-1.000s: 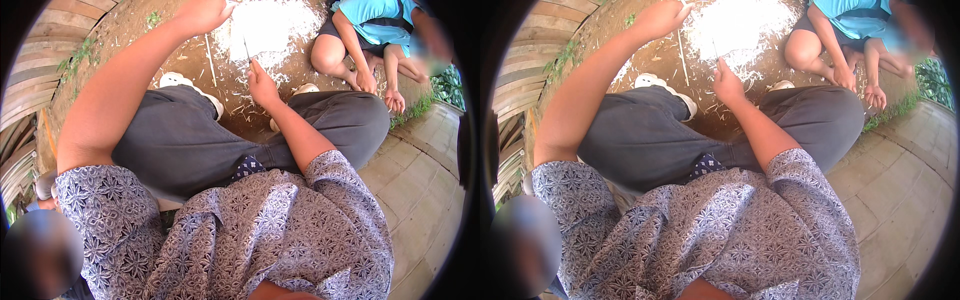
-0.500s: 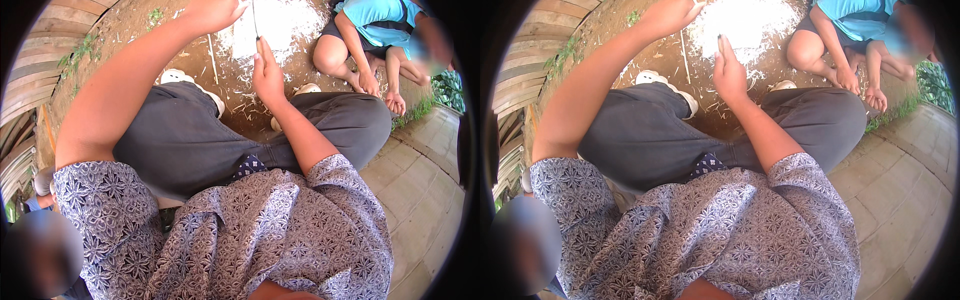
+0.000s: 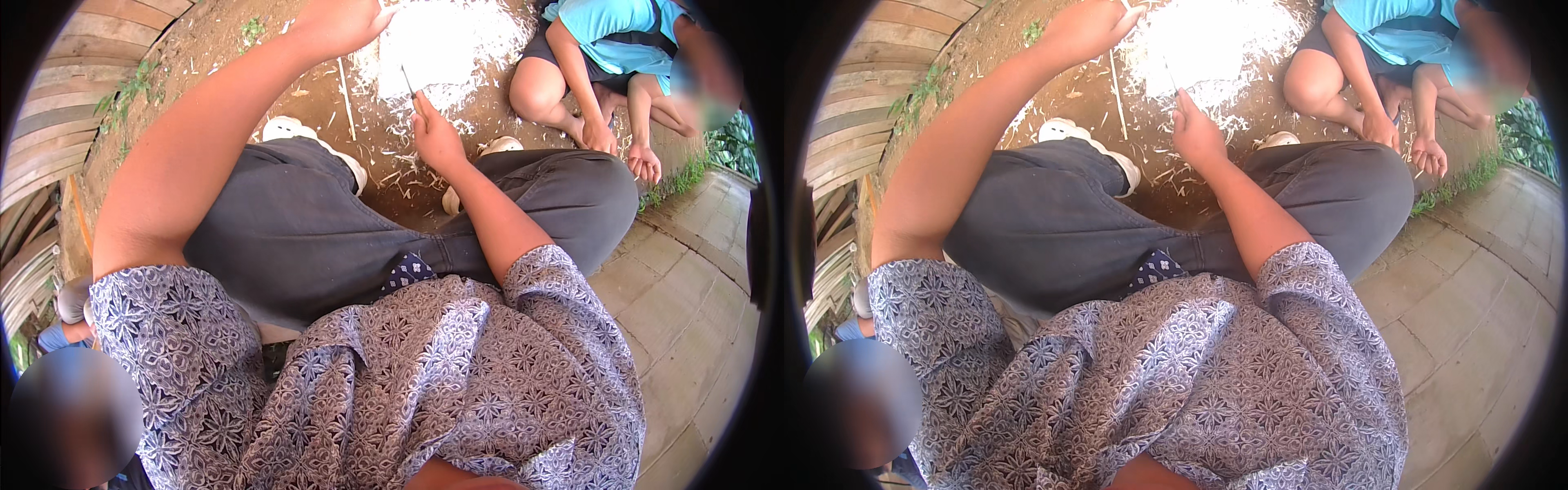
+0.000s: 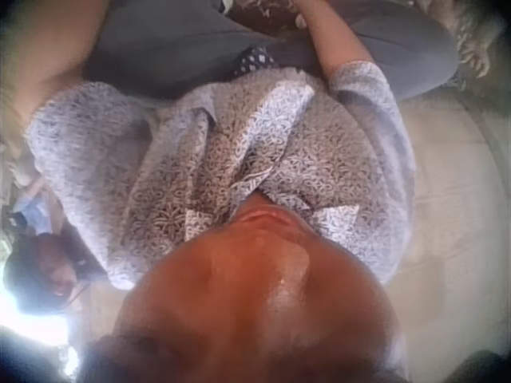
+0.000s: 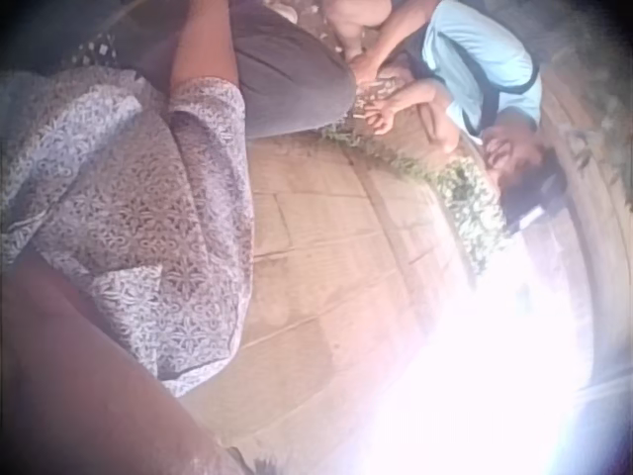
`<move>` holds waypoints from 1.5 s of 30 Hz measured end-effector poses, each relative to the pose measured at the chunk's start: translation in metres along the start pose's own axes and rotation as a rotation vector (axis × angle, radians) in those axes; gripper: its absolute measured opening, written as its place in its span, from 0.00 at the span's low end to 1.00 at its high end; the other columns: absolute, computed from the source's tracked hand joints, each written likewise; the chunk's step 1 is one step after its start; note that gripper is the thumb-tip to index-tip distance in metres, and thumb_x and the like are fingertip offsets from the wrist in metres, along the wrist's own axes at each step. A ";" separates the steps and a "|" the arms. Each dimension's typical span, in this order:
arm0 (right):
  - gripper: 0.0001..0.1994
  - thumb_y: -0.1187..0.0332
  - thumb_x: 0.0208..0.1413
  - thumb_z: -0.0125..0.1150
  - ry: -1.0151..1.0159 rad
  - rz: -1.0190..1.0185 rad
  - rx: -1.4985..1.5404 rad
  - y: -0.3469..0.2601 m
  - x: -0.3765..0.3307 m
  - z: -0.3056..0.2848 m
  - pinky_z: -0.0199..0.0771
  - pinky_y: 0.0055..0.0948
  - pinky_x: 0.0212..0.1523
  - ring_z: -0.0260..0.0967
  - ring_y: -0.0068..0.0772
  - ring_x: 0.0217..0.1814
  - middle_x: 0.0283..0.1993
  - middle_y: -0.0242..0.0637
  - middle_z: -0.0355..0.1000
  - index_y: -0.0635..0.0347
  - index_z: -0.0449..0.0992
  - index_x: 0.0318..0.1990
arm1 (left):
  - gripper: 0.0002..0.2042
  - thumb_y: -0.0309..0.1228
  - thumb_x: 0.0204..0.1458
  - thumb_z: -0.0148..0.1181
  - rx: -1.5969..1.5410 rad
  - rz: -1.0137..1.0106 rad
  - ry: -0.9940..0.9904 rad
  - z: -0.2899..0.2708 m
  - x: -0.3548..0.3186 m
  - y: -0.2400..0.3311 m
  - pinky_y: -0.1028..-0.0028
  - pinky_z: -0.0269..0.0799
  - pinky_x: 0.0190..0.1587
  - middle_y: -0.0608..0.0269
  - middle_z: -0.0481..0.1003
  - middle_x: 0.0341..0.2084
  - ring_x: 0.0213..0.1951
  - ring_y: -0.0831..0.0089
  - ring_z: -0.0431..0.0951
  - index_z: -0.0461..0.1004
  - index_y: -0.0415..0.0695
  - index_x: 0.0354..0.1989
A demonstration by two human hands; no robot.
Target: The person sits cross-legged on the ground and uses a knife to shave thin strips from a piece of bamboo. They hold the bamboo with their left hand and scrape the knife along its length with their right hand, creating a pile of white shavings on the ground.
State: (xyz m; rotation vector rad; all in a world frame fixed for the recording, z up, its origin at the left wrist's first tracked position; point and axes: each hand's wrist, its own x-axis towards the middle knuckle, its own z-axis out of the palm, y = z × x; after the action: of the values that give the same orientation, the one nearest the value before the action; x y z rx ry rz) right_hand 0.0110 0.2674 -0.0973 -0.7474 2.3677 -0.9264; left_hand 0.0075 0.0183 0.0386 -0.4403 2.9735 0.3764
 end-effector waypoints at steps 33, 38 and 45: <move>0.26 0.59 0.68 0.49 -0.117 0.067 0.030 -0.043 -0.012 -0.048 0.75 0.46 0.58 0.77 0.52 0.57 0.55 0.49 0.78 0.53 0.64 0.72 | 0.26 0.50 0.69 0.43 -0.021 0.261 -0.281 -0.018 -0.015 -0.004 0.53 0.75 0.43 0.42 0.80 0.32 0.37 0.45 0.80 0.80 0.40 0.41; 0.25 0.59 0.67 0.52 -0.209 0.105 -0.201 -0.002 -0.002 -0.029 0.75 0.50 0.57 0.77 0.59 0.52 0.51 0.56 0.78 0.47 0.66 0.71 | 0.26 0.50 0.69 0.43 0.013 0.344 -0.259 -0.009 -0.007 0.007 0.54 0.75 0.44 0.41 0.80 0.31 0.36 0.45 0.80 0.82 0.40 0.42; 0.25 0.61 0.66 0.50 -0.247 0.160 0.001 0.004 0.008 -0.021 0.71 0.48 0.61 0.75 0.57 0.57 0.54 0.57 0.77 0.55 0.65 0.69 | 0.26 0.49 0.68 0.44 0.014 0.289 -0.286 -0.018 -0.012 0.007 0.53 0.76 0.46 0.42 0.81 0.32 0.39 0.45 0.81 0.83 0.41 0.41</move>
State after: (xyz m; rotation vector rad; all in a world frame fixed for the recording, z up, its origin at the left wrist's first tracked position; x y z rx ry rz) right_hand -0.0090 0.2746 -0.0884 -0.6228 2.1732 -0.7234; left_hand 0.0157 0.0237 0.0598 0.0472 2.7552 0.4054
